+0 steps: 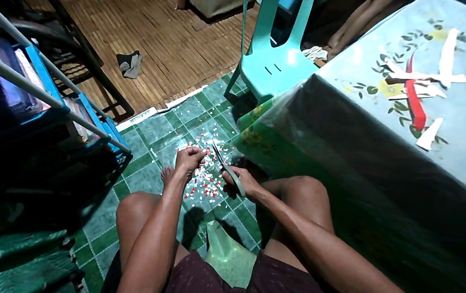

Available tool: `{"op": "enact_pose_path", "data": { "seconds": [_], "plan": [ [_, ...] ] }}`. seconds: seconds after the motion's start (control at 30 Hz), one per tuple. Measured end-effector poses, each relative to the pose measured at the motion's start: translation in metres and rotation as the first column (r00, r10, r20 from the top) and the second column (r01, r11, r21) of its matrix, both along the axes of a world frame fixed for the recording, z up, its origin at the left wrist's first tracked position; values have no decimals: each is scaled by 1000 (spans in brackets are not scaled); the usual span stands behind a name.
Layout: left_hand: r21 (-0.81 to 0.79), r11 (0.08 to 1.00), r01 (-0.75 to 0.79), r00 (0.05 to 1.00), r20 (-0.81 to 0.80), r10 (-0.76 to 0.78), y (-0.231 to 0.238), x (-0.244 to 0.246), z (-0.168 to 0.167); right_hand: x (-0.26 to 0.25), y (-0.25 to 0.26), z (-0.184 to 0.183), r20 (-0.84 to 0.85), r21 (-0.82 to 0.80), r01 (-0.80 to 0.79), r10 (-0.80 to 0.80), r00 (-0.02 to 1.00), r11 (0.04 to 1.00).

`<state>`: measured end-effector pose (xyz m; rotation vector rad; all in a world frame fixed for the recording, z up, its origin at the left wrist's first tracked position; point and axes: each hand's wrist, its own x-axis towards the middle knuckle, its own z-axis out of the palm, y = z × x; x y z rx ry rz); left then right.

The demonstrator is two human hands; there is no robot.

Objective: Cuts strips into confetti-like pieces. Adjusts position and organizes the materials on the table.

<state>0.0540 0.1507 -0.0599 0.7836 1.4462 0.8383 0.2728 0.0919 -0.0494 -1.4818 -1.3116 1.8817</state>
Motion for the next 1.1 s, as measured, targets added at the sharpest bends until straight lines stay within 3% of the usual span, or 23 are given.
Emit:
{"op": "enact_pose_path", "data": {
  "seconds": [0.23, 0.5, 0.87, 1.1],
  "plan": [
    [-9, 997, -81, 990, 117, 81, 1, 0, -3, -4, -6, -1, 6, 0, -96, 96, 995, 995],
    [-29, 992, -125, 978, 166, 128, 1, 3, 0, -5, -6, -1, -25, 10, -80, 81, 996, 997],
    [-43, 997, -59, 988, 139, 65, -1, 11, 1, -1, -1, 2, 20, 38, 7, -7, 1000, 999],
    [-33, 996, -78, 983, 164, 82, -1, 10, 2, -5, -4, -1, -14, 14, -61, 61, 998, 998]
  ]
}}
